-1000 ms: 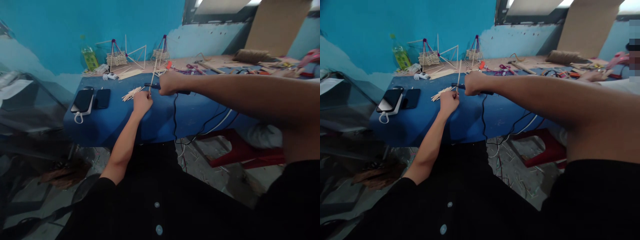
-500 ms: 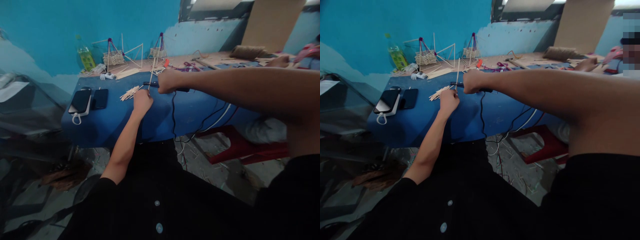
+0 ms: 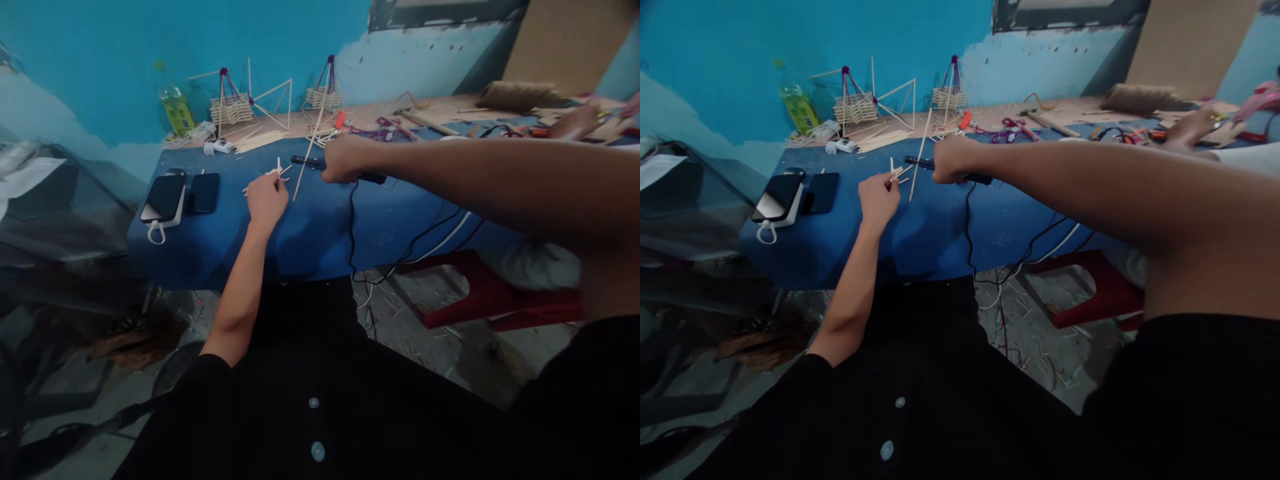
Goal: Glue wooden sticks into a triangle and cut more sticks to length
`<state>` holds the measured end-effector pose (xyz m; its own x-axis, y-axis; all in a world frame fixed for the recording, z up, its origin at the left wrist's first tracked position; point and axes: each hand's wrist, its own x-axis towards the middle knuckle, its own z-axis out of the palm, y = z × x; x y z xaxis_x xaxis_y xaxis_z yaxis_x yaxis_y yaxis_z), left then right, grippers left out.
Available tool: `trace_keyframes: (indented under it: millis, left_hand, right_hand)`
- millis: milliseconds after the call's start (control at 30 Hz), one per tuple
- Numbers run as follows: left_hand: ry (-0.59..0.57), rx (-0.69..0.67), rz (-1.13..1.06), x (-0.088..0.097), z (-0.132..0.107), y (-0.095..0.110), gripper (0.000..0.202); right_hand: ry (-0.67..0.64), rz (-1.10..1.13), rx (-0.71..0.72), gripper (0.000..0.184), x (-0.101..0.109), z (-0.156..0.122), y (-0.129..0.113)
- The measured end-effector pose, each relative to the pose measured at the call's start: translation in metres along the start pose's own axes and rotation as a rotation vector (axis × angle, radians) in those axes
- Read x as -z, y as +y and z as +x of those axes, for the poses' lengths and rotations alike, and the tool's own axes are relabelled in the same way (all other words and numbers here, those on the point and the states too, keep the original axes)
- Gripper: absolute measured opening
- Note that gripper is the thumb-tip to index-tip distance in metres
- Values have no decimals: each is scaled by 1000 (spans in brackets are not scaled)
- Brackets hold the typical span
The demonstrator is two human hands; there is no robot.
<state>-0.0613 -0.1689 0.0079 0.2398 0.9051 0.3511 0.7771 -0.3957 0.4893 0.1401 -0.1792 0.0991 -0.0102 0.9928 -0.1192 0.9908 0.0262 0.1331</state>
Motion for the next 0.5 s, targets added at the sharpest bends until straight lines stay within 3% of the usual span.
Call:
trace_keyframes:
  millis: [100, 167, 367, 500]
  left_hand:
    - [149, 25, -26, 8, 5, -9, 28]
    - [194, -2, -60, 8, 3, -8, 31]
    - [34, -146, -47, -4, -18, -1, 29]
    - [18, -124, -4, -11, -32, 0, 36]
  right_hand:
    - [-33, -31, -24, 21, 3, -4, -4]
    - [-59, 72, -66, 26, 6, -8, -7]
    - [-185, 518, -129, 38, -7, -23, -23]
    - [-248, 611, -136, 31, -24, -30, -32]
